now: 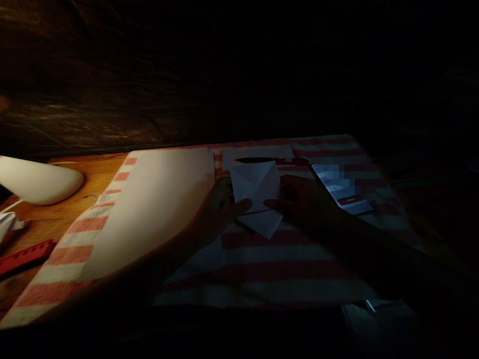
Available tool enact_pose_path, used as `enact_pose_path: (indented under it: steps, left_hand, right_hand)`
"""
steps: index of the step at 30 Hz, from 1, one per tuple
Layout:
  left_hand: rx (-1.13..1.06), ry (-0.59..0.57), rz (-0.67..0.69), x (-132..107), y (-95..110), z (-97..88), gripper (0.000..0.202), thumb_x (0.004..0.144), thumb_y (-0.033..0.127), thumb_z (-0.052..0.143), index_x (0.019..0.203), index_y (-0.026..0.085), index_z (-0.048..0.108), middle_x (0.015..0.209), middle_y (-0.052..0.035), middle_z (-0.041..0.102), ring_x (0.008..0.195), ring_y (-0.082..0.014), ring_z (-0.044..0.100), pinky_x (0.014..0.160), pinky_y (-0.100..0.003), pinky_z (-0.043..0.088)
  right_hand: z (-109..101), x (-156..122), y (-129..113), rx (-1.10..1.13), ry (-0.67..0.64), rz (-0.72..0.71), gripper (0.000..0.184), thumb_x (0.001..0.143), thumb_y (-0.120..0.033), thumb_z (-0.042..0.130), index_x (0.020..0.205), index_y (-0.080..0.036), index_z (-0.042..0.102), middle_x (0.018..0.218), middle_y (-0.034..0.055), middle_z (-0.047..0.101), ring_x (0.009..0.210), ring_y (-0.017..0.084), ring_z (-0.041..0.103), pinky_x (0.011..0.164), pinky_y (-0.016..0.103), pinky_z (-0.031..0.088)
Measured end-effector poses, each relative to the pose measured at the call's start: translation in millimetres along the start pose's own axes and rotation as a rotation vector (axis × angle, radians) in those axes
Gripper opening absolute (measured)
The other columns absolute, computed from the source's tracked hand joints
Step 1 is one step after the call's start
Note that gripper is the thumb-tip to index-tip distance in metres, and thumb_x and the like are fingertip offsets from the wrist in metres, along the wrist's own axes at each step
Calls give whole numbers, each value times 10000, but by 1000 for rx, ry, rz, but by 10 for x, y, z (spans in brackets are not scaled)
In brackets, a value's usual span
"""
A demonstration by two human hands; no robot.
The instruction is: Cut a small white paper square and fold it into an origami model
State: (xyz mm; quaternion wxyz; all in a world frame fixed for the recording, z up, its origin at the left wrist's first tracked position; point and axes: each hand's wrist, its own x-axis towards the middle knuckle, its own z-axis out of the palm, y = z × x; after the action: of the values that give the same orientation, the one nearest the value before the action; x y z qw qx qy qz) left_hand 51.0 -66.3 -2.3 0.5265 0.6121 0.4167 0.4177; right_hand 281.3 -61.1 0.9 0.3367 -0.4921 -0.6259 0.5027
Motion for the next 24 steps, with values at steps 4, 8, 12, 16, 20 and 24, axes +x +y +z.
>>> enact_pose_path:
  steps: [4, 8, 12, 16, 20, 24]
  left_hand:
    - [193, 40, 97, -6, -118, 8, 616, 681, 257, 862, 1174, 198, 497, 1046, -67, 687, 947, -243, 697, 745, -328, 596]
    - [406, 69, 147, -11, -262, -20, 588, 702, 237, 832, 1189, 198, 506, 1087, -98, 669, 1026, -291, 672, 783, -385, 592]
    - [692, 122, 208, -26, -315, -26, 548, 723, 236, 806, 1183, 185, 514, 1055, -108, 649, 971, -306, 652, 762, -439, 568]
    - [845, 161, 208, -50, -234, 5, 738, 719, 251, 813, 1346, 179, 430, 1002, -100, 670, 889, -299, 661, 767, -463, 540]
    - [915, 150, 178, -81, -98, 35, 900, 753, 287, 812, 1467, 163, 280, 984, -85, 701, 899, -306, 682, 890, -527, 486]
    - [1051, 139, 261, -109, -41, 71, 835, 780, 322, 802, 1409, 125, 290, 921, -70, 697, 832, -300, 683, 868, -502, 471]
  right_hand:
    - [-39, -5, -1, -269, 19, -66, 283, 764, -403, 819, 804, -215, 611, 796, 54, 696, 655, 190, 598, 535, 321, 432]
    - [21, -47, -37, -411, 104, -109, 196, 811, -316, 752, 879, -220, 595, 828, 63, 691, 671, 193, 583, 565, 326, 394]
    - [120, -55, 26, -539, 218, -164, 240, 838, -293, 677, 1039, -203, 580, 976, 114, 704, 751, 220, 599, 615, 341, 400]
    - [159, -56, 130, -527, 260, -175, 508, 853, -362, 675, 1294, -196, 486, 1099, 154, 700, 844, 260, 642, 666, 362, 442]
    - [179, -83, 158, -560, 289, -158, 618, 865, -422, 667, 1378, -189, 412, 1125, 173, 712, 884, 293, 677, 676, 369, 448]
    - [251, -115, 92, -639, 311, -137, 600, 881, -468, 637, 1341, -172, 390, 1027, 139, 728, 766, 252, 673, 577, 308, 376]
